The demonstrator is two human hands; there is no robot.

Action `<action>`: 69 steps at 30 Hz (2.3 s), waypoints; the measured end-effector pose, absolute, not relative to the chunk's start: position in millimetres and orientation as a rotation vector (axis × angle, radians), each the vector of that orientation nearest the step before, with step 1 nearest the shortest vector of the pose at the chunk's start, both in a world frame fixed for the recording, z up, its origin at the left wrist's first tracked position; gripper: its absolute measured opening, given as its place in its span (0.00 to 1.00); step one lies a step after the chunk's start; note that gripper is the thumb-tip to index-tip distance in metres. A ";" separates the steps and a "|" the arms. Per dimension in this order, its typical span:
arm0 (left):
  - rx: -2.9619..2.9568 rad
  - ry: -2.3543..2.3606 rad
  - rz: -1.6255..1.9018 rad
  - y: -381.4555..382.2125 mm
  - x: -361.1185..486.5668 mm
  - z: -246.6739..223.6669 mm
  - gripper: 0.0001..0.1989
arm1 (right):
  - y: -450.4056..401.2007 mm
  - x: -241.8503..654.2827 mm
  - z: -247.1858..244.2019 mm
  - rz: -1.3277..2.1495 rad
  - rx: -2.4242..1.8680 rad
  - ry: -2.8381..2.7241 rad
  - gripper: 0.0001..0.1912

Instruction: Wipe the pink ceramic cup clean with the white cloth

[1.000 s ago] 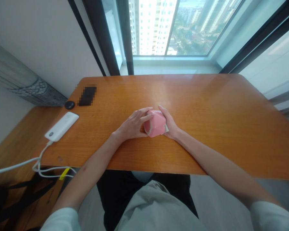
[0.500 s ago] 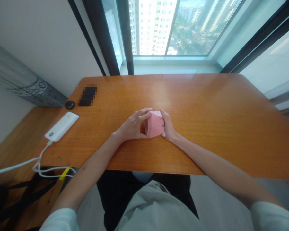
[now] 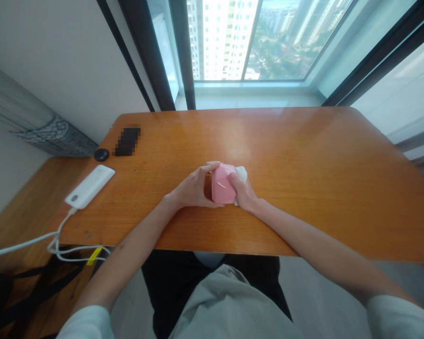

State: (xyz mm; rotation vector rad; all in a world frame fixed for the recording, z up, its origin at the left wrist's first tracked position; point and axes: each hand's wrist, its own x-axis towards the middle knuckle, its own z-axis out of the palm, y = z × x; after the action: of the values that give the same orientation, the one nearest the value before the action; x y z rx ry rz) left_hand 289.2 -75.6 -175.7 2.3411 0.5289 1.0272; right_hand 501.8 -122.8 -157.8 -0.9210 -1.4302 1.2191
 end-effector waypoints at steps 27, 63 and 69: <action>2.410 0.509 0.921 -73.9 290.8 -164.4 0.68 | -124.2 510.5 -152.4 1.063 -0.961 -1.433 0.25; 2.598 0.502 0.873 -71.9 292.1 -164.1 0.58 | -94.2 521.5 -144.3 2.030 -0.816 -0.757 0.26; 2.581 0.436 0.908 -72.1 291.1 -163.0 0.56 | -101.8 516.4 -146.1 1.890 -0.853 -0.813 0.29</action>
State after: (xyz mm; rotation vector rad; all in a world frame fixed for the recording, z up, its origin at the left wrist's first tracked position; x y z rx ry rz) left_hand 291.1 -72.1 -163.0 2.5814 0.4361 0.9077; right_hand 516.4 -101.8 -146.1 -0.8529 -0.8133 1.8896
